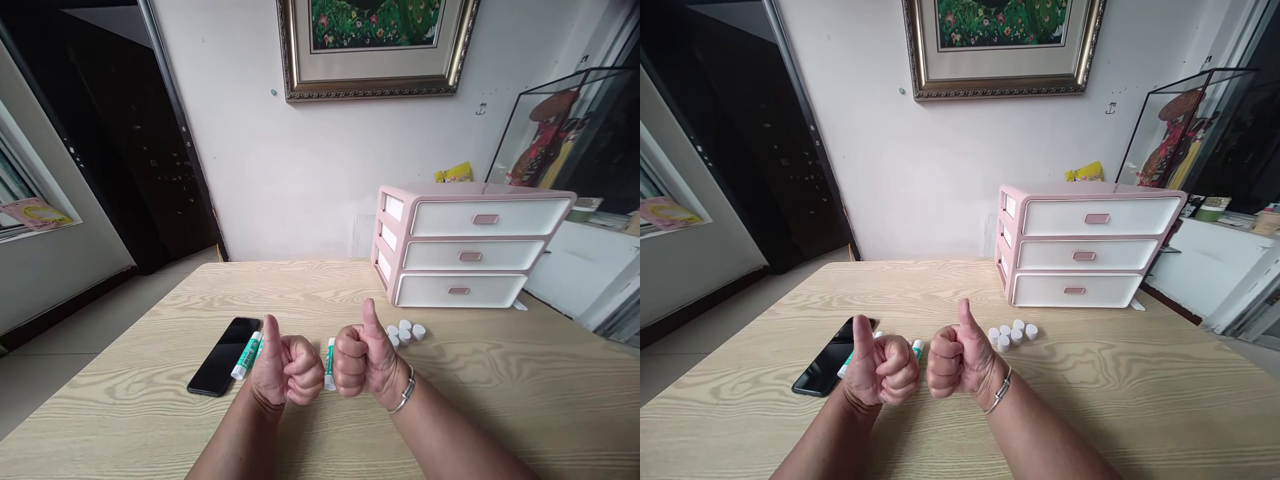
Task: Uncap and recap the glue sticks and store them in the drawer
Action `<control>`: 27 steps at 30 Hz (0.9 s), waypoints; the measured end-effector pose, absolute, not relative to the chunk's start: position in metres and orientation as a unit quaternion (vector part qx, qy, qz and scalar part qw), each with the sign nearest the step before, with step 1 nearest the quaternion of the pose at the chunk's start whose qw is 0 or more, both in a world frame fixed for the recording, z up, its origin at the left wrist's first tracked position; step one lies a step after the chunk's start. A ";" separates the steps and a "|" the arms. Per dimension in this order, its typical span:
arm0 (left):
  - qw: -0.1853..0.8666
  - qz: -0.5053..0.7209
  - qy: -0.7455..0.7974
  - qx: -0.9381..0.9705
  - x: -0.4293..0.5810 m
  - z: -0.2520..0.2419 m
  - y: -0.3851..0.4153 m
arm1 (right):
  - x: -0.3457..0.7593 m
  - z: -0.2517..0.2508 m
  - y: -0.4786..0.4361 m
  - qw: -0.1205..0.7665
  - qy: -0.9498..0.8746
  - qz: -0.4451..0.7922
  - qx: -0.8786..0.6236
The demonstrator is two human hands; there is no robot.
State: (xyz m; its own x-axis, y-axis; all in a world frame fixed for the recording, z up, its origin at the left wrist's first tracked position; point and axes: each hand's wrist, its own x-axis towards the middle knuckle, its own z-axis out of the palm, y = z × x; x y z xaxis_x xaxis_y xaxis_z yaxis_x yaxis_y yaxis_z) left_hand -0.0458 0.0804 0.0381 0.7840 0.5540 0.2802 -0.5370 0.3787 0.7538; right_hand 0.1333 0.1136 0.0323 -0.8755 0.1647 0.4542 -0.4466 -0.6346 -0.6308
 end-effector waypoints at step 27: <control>0.828 0.316 0.023 0.463 -0.041 0.043 0.082 | 0.135 0.035 0.113 0.203 -0.380 0.887 0.170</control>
State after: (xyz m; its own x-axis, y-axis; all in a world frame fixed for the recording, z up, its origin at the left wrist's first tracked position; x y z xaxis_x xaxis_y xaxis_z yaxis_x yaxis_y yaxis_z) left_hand -0.0407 0.0818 0.0426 0.7994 0.5443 0.2544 -0.5013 0.3709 0.7818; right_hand 0.1355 0.1130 0.0346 -0.8600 0.2301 0.4554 -0.4883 -0.6299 -0.6040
